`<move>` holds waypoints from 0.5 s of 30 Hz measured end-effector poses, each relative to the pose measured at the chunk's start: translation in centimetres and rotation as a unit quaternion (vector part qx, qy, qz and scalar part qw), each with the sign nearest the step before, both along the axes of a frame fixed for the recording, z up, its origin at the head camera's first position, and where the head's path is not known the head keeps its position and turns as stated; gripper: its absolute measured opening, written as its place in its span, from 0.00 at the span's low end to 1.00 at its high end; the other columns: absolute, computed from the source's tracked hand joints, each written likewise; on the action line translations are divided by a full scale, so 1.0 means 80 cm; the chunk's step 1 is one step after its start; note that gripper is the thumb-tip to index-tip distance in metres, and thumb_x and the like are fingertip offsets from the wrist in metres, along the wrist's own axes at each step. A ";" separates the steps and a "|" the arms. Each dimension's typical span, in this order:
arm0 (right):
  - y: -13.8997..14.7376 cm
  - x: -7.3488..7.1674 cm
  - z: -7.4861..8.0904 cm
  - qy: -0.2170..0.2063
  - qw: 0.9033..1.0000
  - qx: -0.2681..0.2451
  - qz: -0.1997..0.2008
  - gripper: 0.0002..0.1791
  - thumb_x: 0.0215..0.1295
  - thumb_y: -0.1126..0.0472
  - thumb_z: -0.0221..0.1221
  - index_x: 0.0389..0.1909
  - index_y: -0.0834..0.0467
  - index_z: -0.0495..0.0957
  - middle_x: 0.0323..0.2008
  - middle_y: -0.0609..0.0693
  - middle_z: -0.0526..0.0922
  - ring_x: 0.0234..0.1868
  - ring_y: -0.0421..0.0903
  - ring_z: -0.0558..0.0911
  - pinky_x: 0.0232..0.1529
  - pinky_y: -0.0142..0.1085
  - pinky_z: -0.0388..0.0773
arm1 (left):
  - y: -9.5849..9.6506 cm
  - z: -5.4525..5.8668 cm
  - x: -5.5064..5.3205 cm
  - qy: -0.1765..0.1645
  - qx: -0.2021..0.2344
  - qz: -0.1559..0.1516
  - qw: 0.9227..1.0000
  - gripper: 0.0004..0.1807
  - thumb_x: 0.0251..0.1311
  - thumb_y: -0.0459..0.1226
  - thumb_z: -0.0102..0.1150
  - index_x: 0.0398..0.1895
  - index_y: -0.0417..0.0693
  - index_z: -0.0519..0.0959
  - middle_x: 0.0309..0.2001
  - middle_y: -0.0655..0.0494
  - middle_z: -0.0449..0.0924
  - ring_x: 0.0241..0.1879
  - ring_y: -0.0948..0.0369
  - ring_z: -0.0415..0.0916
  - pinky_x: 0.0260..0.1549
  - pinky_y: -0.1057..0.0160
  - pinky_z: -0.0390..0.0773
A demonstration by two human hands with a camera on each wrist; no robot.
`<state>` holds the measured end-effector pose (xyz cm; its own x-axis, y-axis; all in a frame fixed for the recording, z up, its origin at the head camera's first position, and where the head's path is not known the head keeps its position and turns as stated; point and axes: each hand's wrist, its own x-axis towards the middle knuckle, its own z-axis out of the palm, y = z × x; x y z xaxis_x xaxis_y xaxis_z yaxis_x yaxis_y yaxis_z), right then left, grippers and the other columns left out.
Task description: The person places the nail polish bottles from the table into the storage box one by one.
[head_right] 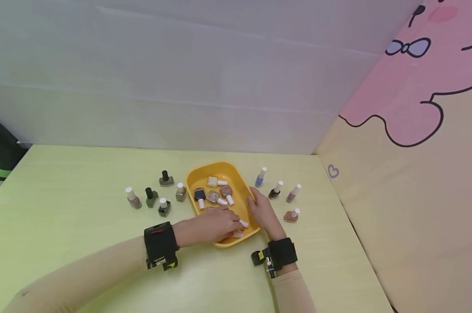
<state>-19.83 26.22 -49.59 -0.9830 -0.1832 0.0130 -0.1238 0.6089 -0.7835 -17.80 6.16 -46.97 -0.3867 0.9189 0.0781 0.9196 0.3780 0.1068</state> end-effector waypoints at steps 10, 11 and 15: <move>-0.004 -0.002 -0.003 -0.003 1.000 0.007 0.001 0.21 0.81 0.64 0.49 0.70 0.63 0.71 0.62 0.63 0.80 0.53 0.55 0.80 0.57 0.50 0.77 | -0.019 -0.002 0.004 0.042 0.114 -0.003 0.993 0.11 0.73 0.43 0.61 0.52 0.52 0.87 0.46 0.61 0.88 0.48 0.63 0.84 0.54 0.62 0.81; -0.004 -0.002 -0.004 -0.001 1.000 0.008 0.001 0.21 0.81 0.64 0.49 0.70 0.63 0.71 0.61 0.63 0.80 0.53 0.55 0.80 0.58 0.50 0.77 | -0.021 -0.001 0.004 0.044 0.132 0.000 0.990 0.11 0.72 0.41 0.62 0.52 0.51 0.86 0.47 0.60 0.88 0.48 0.62 0.83 0.54 0.62 0.81; -0.002 -0.001 -0.002 0.004 1.000 0.003 0.004 0.21 0.81 0.64 0.49 0.70 0.63 0.71 0.62 0.64 0.80 0.56 0.56 0.80 0.60 0.52 0.77 | -0.031 0.005 0.005 0.033 0.202 0.026 0.979 0.12 0.70 0.36 0.62 0.54 0.47 0.84 0.49 0.57 0.85 0.51 0.59 0.81 0.58 0.60 0.80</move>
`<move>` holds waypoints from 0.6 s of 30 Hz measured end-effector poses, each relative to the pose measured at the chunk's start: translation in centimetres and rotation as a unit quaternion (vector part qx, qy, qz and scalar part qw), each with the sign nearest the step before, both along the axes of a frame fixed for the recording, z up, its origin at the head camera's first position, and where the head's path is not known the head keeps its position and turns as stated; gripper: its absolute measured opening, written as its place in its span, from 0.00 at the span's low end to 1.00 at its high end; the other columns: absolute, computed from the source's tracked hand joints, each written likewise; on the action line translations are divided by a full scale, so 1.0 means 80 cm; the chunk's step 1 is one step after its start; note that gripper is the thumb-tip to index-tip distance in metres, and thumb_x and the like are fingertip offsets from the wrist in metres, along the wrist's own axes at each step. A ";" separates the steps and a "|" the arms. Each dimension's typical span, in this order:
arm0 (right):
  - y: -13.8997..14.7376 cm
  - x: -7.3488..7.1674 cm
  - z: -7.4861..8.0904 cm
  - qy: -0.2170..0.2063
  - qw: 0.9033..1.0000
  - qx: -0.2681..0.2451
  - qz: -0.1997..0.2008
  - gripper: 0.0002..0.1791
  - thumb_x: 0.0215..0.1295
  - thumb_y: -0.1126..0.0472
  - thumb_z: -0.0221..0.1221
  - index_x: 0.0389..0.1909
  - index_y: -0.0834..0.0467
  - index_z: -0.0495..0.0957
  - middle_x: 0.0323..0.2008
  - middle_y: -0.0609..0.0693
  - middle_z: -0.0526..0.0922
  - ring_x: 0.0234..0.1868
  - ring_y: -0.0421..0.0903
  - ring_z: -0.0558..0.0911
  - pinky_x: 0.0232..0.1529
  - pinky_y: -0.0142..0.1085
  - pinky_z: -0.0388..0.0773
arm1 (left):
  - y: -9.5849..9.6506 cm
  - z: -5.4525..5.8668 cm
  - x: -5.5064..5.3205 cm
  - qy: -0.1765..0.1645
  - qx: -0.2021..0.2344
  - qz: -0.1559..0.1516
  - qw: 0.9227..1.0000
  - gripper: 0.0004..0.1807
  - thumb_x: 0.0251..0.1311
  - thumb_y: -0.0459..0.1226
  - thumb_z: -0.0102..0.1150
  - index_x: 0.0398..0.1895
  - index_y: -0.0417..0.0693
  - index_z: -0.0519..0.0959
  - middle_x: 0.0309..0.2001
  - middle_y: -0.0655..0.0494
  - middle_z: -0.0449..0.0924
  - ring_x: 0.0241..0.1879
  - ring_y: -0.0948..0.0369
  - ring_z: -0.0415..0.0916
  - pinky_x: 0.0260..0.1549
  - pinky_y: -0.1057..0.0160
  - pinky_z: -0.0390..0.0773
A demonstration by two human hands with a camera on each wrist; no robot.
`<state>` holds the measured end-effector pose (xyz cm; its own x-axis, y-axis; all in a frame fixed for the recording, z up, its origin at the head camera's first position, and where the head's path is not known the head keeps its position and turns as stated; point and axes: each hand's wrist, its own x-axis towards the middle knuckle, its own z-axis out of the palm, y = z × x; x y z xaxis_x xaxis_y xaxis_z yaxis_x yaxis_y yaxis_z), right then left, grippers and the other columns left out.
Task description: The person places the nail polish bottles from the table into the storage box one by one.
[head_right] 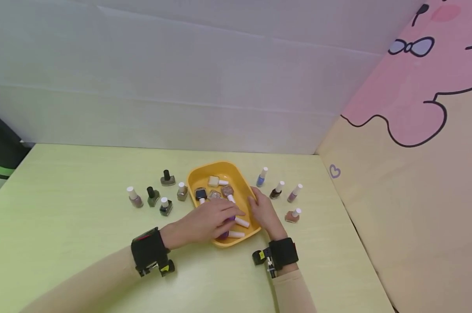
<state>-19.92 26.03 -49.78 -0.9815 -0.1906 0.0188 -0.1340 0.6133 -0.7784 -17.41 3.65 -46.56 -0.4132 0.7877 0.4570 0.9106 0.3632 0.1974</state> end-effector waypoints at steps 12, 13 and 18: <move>0.000 0.001 0.002 -0.004 1.000 0.003 -0.002 0.21 0.80 0.64 0.49 0.70 0.64 0.71 0.59 0.64 0.81 0.51 0.55 0.82 0.57 0.50 0.78 | -0.029 0.011 0.006 -0.076 0.104 0.077 0.989 0.15 0.66 0.36 0.66 0.54 0.45 0.83 0.57 0.52 0.83 0.64 0.53 0.77 0.67 0.52 0.75; -0.001 0.001 0.002 -0.005 1.000 0.004 -0.003 0.21 0.80 0.64 0.49 0.70 0.64 0.71 0.59 0.64 0.81 0.51 0.55 0.82 0.58 0.51 0.78 | -0.033 0.011 0.007 -0.085 0.110 0.085 0.987 0.15 0.65 0.36 0.66 0.55 0.45 0.83 0.57 0.52 0.83 0.64 0.52 0.76 0.66 0.51 0.75; -0.001 0.000 0.003 -0.006 1.000 0.003 -0.001 0.22 0.80 0.65 0.49 0.70 0.64 0.71 0.61 0.64 0.80 0.56 0.56 0.81 0.63 0.53 0.76 | -0.055 0.009 0.008 -0.139 0.158 0.121 0.970 0.18 0.66 0.35 0.65 0.58 0.44 0.81 0.59 0.51 0.82 0.62 0.51 0.76 0.65 0.49 0.76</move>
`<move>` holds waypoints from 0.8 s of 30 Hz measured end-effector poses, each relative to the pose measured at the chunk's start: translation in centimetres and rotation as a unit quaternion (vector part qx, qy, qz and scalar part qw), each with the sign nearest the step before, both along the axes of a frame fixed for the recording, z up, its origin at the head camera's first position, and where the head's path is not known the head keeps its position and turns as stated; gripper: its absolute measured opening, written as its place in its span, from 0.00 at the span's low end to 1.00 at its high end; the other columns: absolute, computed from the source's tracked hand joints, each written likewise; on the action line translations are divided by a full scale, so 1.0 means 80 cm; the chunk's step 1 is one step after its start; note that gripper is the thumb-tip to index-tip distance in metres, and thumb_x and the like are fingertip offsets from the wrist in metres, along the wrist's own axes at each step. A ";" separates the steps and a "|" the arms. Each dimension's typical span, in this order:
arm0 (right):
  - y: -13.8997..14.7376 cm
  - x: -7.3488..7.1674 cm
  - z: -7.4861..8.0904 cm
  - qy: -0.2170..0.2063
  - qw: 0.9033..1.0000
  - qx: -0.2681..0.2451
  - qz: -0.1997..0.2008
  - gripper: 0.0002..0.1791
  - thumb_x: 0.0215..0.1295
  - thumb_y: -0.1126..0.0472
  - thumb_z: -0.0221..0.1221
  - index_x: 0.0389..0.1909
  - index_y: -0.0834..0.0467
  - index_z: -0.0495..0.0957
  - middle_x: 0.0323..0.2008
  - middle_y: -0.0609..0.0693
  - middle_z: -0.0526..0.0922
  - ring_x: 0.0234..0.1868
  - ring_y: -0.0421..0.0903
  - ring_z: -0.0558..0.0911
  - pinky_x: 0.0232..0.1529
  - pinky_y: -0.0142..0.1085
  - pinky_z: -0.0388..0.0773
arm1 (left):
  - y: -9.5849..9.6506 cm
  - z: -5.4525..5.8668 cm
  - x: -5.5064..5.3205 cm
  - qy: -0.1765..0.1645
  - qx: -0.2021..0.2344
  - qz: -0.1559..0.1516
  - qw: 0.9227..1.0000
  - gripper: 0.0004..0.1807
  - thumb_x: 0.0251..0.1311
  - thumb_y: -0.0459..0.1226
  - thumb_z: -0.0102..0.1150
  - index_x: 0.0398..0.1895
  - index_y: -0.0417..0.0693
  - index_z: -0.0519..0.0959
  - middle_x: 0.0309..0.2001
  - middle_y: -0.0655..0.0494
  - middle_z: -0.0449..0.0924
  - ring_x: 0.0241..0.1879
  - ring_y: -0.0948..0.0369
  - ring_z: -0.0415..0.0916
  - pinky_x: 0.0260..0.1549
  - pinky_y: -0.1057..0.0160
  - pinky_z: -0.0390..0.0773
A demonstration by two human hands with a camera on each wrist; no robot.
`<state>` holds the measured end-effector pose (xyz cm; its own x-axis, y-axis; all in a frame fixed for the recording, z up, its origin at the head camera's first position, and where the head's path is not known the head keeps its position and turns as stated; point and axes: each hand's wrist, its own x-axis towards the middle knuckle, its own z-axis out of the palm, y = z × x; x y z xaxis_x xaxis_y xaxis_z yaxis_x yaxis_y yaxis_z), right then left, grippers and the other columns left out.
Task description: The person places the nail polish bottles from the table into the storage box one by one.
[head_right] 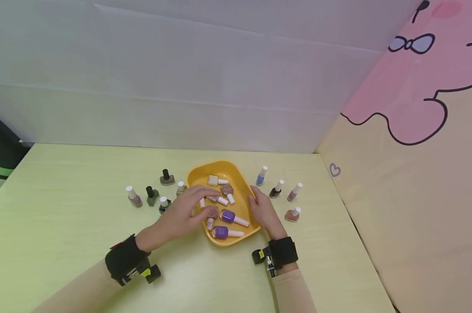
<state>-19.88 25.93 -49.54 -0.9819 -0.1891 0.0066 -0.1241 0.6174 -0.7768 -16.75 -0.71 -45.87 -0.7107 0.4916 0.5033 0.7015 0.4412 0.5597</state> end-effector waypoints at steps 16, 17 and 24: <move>0.000 -0.001 -0.001 -0.009 1.000 -0.006 -0.004 0.22 0.80 0.65 0.49 0.71 0.64 0.70 0.62 0.64 0.80 0.58 0.56 0.80 0.64 0.54 0.76 | -0.066 -0.023 -0.001 -0.040 0.101 0.148 0.983 0.17 0.66 0.30 0.65 0.57 0.39 0.80 0.59 0.46 0.79 0.63 0.48 0.74 0.65 0.44 0.73; 0.000 -0.001 -0.001 -0.010 1.000 -0.006 -0.003 0.22 0.81 0.65 0.49 0.71 0.64 0.70 0.62 0.64 0.80 0.58 0.56 0.80 0.64 0.54 0.76 | -0.068 -0.025 -0.001 -0.043 0.101 0.152 0.982 0.17 0.65 0.30 0.65 0.57 0.39 0.80 0.60 0.46 0.79 0.63 0.48 0.74 0.65 0.43 0.73; 0.001 0.000 0.000 -0.011 1.000 -0.003 0.000 0.22 0.81 0.64 0.48 0.71 0.63 0.70 0.61 0.64 0.80 0.56 0.56 0.82 0.61 0.53 0.77 | -0.080 -0.042 0.001 -0.056 0.093 0.178 0.978 0.18 0.64 0.28 0.65 0.57 0.35 0.79 0.59 0.40 0.79 0.63 0.43 0.74 0.64 0.42 0.73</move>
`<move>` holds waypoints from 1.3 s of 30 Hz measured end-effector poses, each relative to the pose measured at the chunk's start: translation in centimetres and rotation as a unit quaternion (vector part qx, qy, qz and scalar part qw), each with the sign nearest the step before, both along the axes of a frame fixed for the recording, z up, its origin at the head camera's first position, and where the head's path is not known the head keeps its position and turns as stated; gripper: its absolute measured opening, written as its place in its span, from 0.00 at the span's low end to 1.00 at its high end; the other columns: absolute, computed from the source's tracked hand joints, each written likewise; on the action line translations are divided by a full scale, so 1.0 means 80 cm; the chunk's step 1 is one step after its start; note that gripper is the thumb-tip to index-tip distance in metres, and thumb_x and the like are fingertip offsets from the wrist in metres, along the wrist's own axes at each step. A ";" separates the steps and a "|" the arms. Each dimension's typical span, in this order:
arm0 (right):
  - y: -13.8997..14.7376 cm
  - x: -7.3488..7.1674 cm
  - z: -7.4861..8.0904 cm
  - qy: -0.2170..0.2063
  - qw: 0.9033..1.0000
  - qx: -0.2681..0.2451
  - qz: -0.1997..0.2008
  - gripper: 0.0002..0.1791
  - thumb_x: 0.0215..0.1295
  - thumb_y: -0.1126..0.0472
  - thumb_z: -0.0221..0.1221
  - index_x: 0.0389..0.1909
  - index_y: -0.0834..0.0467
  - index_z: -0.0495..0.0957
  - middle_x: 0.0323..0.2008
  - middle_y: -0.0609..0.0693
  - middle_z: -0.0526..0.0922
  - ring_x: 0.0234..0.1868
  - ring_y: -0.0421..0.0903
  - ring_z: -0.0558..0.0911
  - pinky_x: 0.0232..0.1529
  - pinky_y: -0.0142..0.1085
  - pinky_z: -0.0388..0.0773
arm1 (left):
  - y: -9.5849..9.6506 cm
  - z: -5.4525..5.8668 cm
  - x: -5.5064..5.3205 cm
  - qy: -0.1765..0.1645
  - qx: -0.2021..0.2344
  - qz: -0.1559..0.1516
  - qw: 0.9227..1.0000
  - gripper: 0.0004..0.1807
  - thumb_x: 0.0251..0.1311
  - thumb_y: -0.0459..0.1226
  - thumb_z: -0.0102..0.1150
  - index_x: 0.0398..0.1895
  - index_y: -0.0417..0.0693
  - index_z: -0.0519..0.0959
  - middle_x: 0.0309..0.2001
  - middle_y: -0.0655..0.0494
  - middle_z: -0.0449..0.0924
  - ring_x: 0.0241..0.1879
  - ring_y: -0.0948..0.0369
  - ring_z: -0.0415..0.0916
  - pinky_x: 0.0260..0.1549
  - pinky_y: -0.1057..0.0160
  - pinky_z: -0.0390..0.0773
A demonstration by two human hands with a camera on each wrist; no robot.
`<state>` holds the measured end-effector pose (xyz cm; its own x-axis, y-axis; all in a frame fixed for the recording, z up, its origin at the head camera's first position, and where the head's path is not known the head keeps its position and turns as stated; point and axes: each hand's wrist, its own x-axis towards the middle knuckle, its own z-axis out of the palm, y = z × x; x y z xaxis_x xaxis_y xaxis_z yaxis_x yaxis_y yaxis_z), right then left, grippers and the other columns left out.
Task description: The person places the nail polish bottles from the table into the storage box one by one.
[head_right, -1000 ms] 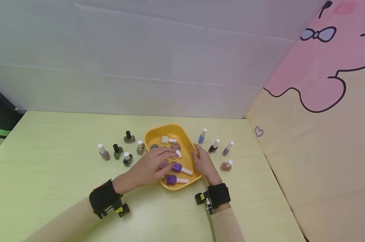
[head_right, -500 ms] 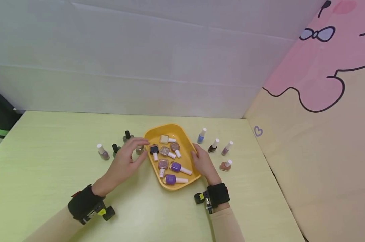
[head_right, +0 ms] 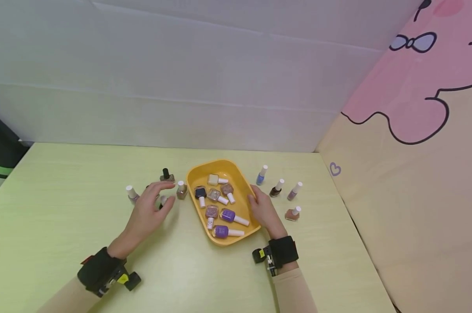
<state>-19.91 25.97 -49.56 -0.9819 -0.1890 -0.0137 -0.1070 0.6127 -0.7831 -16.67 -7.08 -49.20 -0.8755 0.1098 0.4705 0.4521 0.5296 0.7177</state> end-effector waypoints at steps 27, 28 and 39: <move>-0.001 0.001 0.003 -0.007 1.000 0.004 -0.007 0.22 0.81 0.64 0.49 0.71 0.63 0.70 0.62 0.63 0.80 0.58 0.56 0.80 0.65 0.55 0.75 | -0.003 -0.025 0.010 -0.139 -0.004 0.068 0.988 0.18 0.70 0.31 0.60 0.60 0.31 0.77 0.53 0.36 0.81 0.52 0.43 0.81 0.52 0.44 0.82; -0.001 0.001 0.003 -0.007 1.000 0.004 -0.006 0.22 0.81 0.64 0.49 0.71 0.64 0.70 0.63 0.64 0.79 0.58 0.56 0.79 0.66 0.55 0.74 | -0.003 -0.025 0.011 -0.138 -0.003 0.069 0.988 0.18 0.70 0.31 0.60 0.60 0.31 0.78 0.53 0.36 0.82 0.52 0.43 0.81 0.52 0.43 0.82; -0.001 0.000 0.002 -0.006 1.000 0.003 -0.004 0.22 0.81 0.64 0.49 0.71 0.64 0.69 0.64 0.64 0.78 0.61 0.57 0.78 0.67 0.56 0.73 | -0.005 -0.030 0.012 -0.142 -0.004 0.067 0.988 0.14 0.70 0.31 0.61 0.54 0.33 0.81 0.52 0.38 0.82 0.51 0.45 0.81 0.51 0.45 0.83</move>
<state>-19.89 25.93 -49.38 -0.9831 -0.1812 -0.0263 -0.0931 0.6186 -0.7802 -15.74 -7.46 -51.59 -0.9791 -0.0126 0.2028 0.1584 0.5778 0.8007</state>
